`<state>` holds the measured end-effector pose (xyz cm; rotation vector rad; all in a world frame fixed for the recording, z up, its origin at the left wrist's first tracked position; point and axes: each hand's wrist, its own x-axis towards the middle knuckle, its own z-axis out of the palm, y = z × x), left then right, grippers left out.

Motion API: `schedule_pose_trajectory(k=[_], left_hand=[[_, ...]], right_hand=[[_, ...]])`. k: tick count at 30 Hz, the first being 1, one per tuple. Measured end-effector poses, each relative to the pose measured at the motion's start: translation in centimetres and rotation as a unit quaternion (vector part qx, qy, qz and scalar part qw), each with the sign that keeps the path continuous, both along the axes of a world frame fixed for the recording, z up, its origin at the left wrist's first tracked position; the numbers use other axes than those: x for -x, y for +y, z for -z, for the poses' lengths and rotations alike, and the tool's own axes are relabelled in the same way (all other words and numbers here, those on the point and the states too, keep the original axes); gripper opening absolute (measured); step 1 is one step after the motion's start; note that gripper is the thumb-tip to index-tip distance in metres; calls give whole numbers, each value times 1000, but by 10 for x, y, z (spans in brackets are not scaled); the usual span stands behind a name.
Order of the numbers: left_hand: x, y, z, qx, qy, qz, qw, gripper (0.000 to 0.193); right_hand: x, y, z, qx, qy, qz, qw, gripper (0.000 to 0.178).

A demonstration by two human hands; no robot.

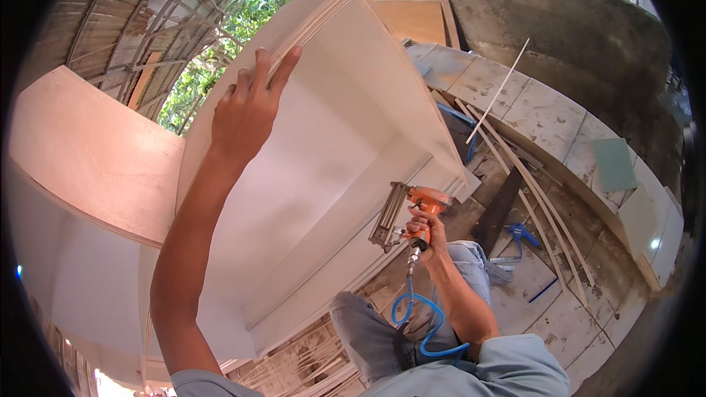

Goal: The person attaches thin wood strips to a cabinet unit, marking measurements with a pen, cutting a strip with a saw, and then securing it using a pneumatic nail gun.

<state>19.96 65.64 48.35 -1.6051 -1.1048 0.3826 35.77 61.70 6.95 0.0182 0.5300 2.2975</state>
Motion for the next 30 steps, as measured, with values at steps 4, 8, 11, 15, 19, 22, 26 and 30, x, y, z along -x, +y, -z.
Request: schedule_pose_trajectory(k=[4,8,11,15,19,22,26,30], left_hand=[[20,-35,2,-10,9,-2,1000,85],[45,-75,3,-32,40,24,998,80],[53,-101,3,-36,26,9,999,72],[59,-116,10,-39,-14,13,999,65],[67,-126,16,-53,-35,13,998,61],[71,-133,20,-70,-38,18,997,59],[75,-137,21,-74,-47,24,996,57],[75,-135,23,-83,-45,27,995,57]], right_hand=[[-4,-3,6,18,18,32,999,29],[-2,-4,7,43,-30,28,998,26],[4,-8,9,38,-39,18,998,19],[11,-7,15,41,-33,21,998,41],[13,-16,2,23,-59,6,998,38],[15,-17,4,33,-47,-12,998,24],[17,-15,8,13,-14,-24,1000,6],[14,-18,-4,-31,-41,4,999,31]])
